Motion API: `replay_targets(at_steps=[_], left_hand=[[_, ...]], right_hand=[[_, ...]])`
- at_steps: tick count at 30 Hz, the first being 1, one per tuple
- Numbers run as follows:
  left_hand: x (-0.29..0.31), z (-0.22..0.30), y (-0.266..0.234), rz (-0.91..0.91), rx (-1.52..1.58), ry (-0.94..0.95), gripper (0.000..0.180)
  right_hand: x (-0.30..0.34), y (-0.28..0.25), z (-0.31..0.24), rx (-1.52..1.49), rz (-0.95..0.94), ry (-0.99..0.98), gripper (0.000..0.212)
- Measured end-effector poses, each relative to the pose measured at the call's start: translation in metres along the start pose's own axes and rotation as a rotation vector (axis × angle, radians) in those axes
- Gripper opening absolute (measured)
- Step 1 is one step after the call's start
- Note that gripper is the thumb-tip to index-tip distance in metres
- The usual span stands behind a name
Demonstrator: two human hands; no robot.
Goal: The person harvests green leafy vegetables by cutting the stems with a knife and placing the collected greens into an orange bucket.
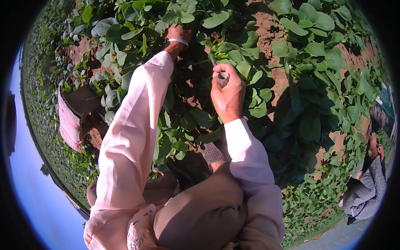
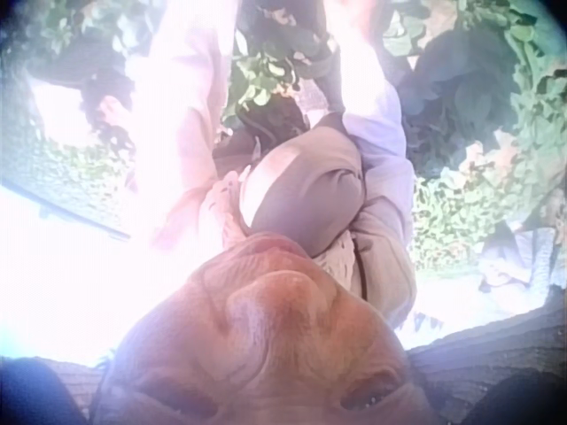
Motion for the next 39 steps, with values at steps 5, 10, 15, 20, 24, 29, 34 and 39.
replay_targets(at_steps=[5, 10, 15, 20, 24, 29, 34, 39], left_hand=[[-0.01, -0.003, 0.015, -0.265, -0.407, 0.12, 0.033], [-0.005, -0.028, 0.01, -0.033, 0.157, -0.385, 0.025], [0.028, -0.033, -0.027, 0.056, 1.337, -0.371, 0.025], [0.07, -0.041, -0.063, 0.019, 1.455, -0.102, 0.018], [0.087, -0.048, -0.072, 0.018, 1.576, -0.154, 0.016], [0.081, -0.045, -0.044, 0.033, 0.818, -0.35, 0.022], [0.041, -0.018, -0.043, 0.095, 0.204, -0.137, 0.028], [0.016, -0.026, -0.032, 0.028, 0.461, -0.419, 0.032]], right_hand=[[0.003, 0.003, -0.002, -0.008, -0.006, 0.001, 0.01], [0.001, 0.004, 0.002, -0.057, -0.002, -0.032, 0.009], [-0.002, 0.0, 0.0, -0.013, -0.022, 0.004, 0.008], [0.002, -0.001, -0.013, 0.063, -0.071, -0.066, 0.012], [-0.004, 0.009, -0.019, 0.153, -0.116, -0.089, 0.016], [-0.014, 0.016, -0.018, 0.195, -0.095, -0.135, 0.017], [-0.018, 0.016, -0.03, 0.247, -0.189, -0.173, 0.015], [-0.018, 0.03, -0.043, 0.345, -0.168, -0.219, 0.014]])
Point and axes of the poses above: each hand's wrist, its own x-axis away from the middle knuckle, its own y-axis out of the palm, z = x × y, the point moved 4 cm from there along -x, towards the middle knuckle
